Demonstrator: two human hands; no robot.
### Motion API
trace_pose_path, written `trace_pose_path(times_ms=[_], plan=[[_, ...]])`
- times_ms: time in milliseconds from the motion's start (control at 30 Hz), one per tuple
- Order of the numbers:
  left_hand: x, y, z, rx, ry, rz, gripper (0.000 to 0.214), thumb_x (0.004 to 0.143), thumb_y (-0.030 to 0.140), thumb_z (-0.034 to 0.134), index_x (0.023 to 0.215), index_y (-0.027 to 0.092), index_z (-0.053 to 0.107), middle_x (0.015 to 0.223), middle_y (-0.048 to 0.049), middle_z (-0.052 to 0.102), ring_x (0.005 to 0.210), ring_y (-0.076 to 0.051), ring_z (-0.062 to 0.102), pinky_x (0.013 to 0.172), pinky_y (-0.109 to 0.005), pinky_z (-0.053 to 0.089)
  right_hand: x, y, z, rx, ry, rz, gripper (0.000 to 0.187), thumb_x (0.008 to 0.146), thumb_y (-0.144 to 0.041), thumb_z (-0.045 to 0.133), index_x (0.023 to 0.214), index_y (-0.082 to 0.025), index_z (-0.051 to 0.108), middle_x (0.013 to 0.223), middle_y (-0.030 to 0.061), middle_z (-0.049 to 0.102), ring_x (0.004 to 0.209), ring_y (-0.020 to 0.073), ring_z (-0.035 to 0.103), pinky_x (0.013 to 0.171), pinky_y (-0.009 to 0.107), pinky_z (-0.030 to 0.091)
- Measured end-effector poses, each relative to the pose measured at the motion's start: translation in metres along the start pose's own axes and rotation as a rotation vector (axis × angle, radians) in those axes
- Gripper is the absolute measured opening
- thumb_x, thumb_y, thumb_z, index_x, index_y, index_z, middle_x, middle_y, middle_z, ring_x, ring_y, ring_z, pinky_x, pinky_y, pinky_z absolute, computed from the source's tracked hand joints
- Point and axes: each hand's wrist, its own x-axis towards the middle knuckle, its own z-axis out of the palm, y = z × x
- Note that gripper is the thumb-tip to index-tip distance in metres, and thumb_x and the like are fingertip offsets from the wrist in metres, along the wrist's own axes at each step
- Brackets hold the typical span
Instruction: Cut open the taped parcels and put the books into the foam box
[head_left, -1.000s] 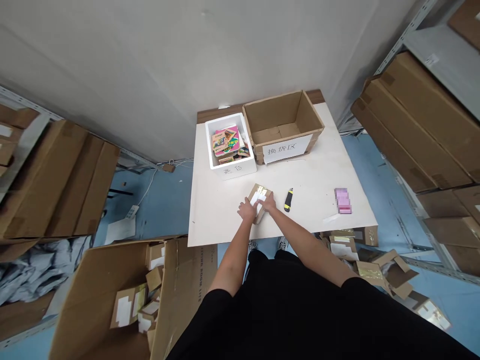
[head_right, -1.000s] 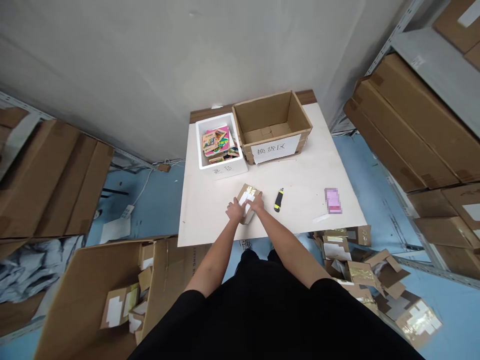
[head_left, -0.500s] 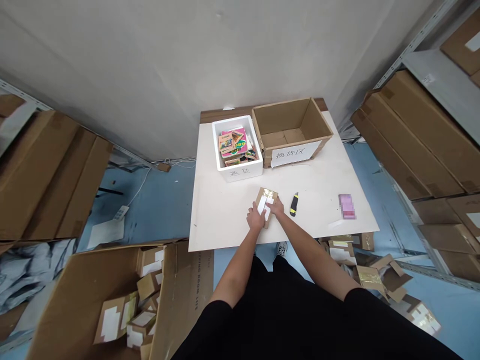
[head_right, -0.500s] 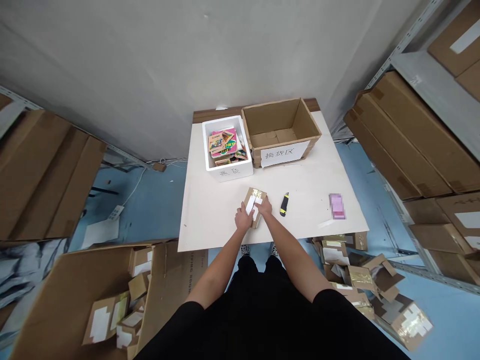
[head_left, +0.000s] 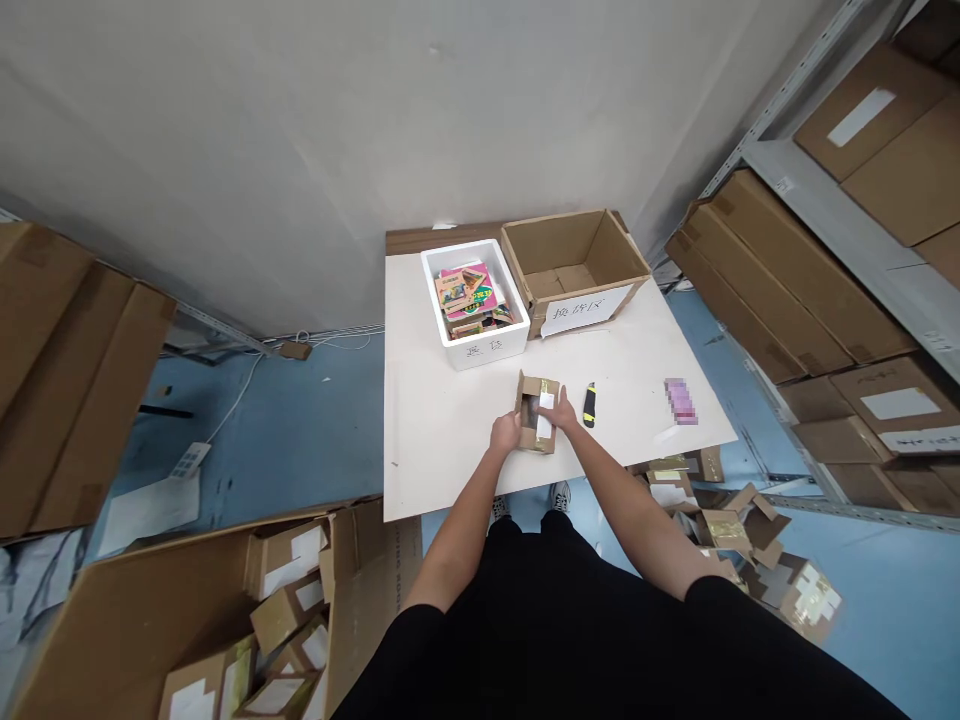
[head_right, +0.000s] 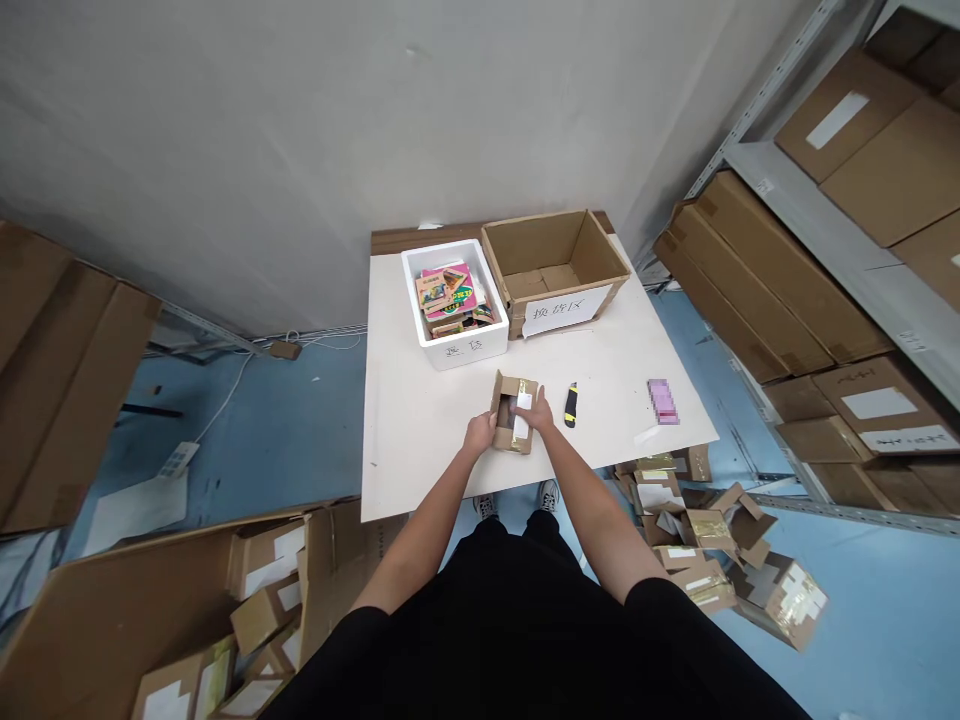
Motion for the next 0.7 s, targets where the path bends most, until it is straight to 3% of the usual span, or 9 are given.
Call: trace_pose_path(times_ms=[100,167,267,367,433,533,633,700], plan=[[-0.004,-0.008,-0.003,-0.013,0.030,-0.023,0.047,0.112,0.038,0.034,0.120,0.018,0.076,0.115,-0.0155,0.079,0.112,-0.030,0.073,0.096,-0.038,0.053,-0.014,-0.016,0.019,-0.151,0.058,-0.029,0.113,0.067,-0.035,0.087,0.166,-0.019,0.034,0.141,0.0155,0.069,0.129,0.0348,0.065,0.109,0.044,0.052],[-0.006,-0.016,-0.007,-0.024,0.054,-0.050,0.047,0.111,0.035,0.034,0.122,0.017,0.075,0.114,-0.0170,0.079,0.112,-0.031,0.073,0.097,-0.040,0.053,-0.019,-0.022,0.022,-0.105,0.038,-0.037,0.091,0.074,-0.033,0.078,0.158,-0.020,0.048,0.133,0.0126,0.073,0.122,0.0334,0.068,0.105,0.042,0.053],[-0.008,-0.032,-0.016,-0.048,0.084,-0.092,0.046,0.110,0.031,0.034,0.135,0.016,0.070,0.116,-0.0174,0.079,0.113,-0.031,0.073,0.099,-0.041,0.054,-0.023,-0.022,0.010,0.135,-0.085,-0.006,0.059,0.080,-0.033,0.062,0.137,-0.017,0.066,0.119,0.0107,0.078,0.107,0.0302,0.072,0.094,0.040,0.058],[-0.008,-0.049,-0.027,-0.089,0.151,-0.089,0.056,0.107,0.024,0.040,0.163,0.020,0.044,0.136,-0.0139,0.073,0.126,-0.027,0.068,0.107,-0.039,0.052,-0.025,-0.015,-0.006,0.338,-0.165,0.006,0.064,0.082,-0.030,0.058,0.143,-0.015,0.061,0.118,0.0105,0.079,0.101,0.0265,0.074,0.091,0.037,0.059],[-0.007,-0.053,-0.030,-0.066,0.205,-0.004,0.067,0.103,0.020,0.046,0.169,0.025,0.033,0.157,-0.0123,0.059,0.146,-0.026,0.054,0.117,-0.041,0.046,-0.027,-0.008,-0.009,0.356,-0.115,0.040,0.077,0.083,-0.030,0.061,0.157,-0.014,0.047,0.118,0.0109,0.079,0.101,0.0250,0.075,0.092,0.037,0.059],[-0.005,-0.045,-0.030,0.017,0.148,0.208,0.055,0.097,0.019,0.055,0.150,0.031,0.060,0.166,-0.0052,0.049,0.162,-0.027,0.030,0.128,-0.050,0.033,-0.029,0.000,-0.003,0.203,0.025,0.109,0.084,0.088,-0.032,0.061,0.165,-0.012,0.034,0.114,0.0116,0.079,0.101,0.0257,0.075,0.094,0.040,0.059],[-0.005,-0.031,-0.024,0.063,-0.019,0.391,0.036,0.090,0.019,0.064,0.121,0.031,0.078,0.149,-0.0056,0.066,0.160,-0.027,0.032,0.132,-0.051,0.025,-0.029,0.004,0.007,-0.022,0.113,0.093,0.070,0.093,-0.036,0.054,0.159,-0.016,0.045,0.123,0.0123,0.077,0.109,0.0261,0.073,0.103,0.041,0.056],[-0.010,-0.027,-0.021,0.077,-0.047,0.454,0.029,0.092,0.024,0.064,0.115,0.028,0.081,0.140,-0.0086,0.071,0.160,-0.029,0.033,0.134,-0.052,0.020,-0.028,0.006,0.014,-0.100,0.119,0.025,0.062,0.096,-0.039,0.050,0.154,-0.018,0.053,0.131,0.0129,0.074,0.114,0.0257,0.072,0.106,0.041,0.054]])
